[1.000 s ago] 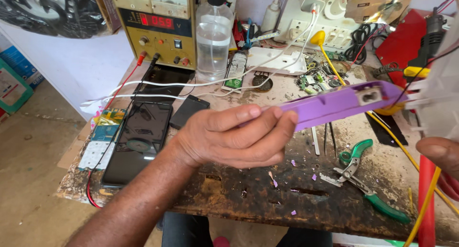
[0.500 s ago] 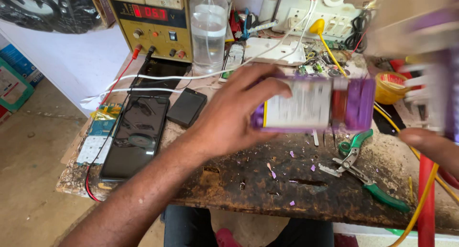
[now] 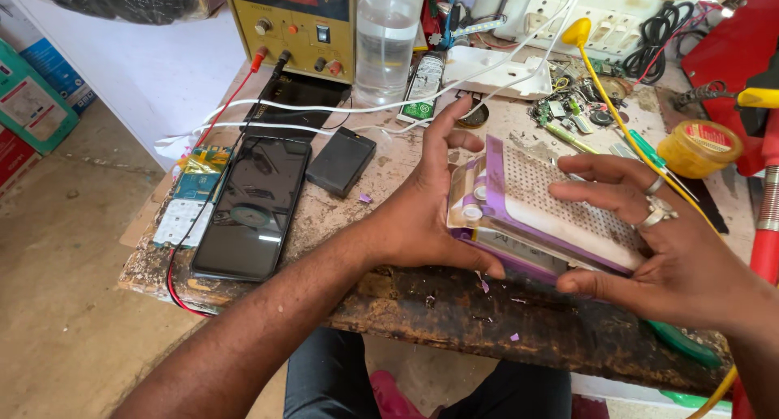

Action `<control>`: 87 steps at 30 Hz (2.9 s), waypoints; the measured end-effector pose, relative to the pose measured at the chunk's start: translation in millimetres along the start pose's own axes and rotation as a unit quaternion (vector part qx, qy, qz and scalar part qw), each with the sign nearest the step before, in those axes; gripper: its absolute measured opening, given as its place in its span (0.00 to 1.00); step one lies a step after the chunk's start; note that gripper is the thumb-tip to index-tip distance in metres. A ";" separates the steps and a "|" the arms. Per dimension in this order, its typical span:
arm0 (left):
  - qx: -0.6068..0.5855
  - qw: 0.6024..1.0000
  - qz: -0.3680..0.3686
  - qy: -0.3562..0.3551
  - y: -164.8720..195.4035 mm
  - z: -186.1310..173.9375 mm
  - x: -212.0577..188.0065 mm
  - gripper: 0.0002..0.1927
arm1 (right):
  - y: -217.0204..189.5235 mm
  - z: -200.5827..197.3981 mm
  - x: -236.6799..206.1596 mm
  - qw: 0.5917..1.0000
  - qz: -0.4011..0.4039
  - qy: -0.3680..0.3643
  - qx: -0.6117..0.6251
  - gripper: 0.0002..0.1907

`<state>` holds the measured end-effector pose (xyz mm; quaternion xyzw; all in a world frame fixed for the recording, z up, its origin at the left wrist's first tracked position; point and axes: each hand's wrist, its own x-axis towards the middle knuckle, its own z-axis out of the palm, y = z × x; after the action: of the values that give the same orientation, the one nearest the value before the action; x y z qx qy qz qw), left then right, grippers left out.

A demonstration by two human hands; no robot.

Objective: The person disassembles a purple and white plastic housing, removes a battery, and uses pliers to trim wires on a white plastic component. They then place the battery back into the purple housing and reassemble the unit.

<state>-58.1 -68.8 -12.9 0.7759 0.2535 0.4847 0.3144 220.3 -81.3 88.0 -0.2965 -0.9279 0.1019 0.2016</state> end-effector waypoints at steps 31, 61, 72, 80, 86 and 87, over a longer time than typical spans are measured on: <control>-0.500 0.817 -0.034 0.286 -1.8 77.9 68.9 0.37 | 2.9 42.3 4.5 0.912 0.205 0.112 0.336 0.44; -0.550 0.813 -0.046 0.185 8.8 59.1 39.6 0.31 | -47.4 62.4 14.3 0.910 0.215 0.213 0.285 0.45; -0.498 0.825 -0.085 0.254 4.6 60.0 41.6 0.24 | -27.5 75.7 7.7 0.884 0.147 0.193 0.399 0.44; -0.486 0.821 -0.118 0.277 2.5 63.2 49.9 0.25 | -20.3 69.7 12.9 0.850 0.231 0.179 0.439 0.41; -0.460 0.829 -0.160 0.275 7.8 63.0 52.5 0.29 | -8.5 57.4 9.2 0.810 0.231 0.144 0.519 0.39; -0.462 0.828 -0.156 0.278 8.3 63.4 53.0 0.28 | -7.7 56.9 8.2 0.807 0.230 0.140 0.525 0.39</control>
<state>21.8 -52.8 3.5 0.3230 0.1940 0.6850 0.6236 185.6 -86.7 41.9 -0.3614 -0.5992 0.5743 0.4249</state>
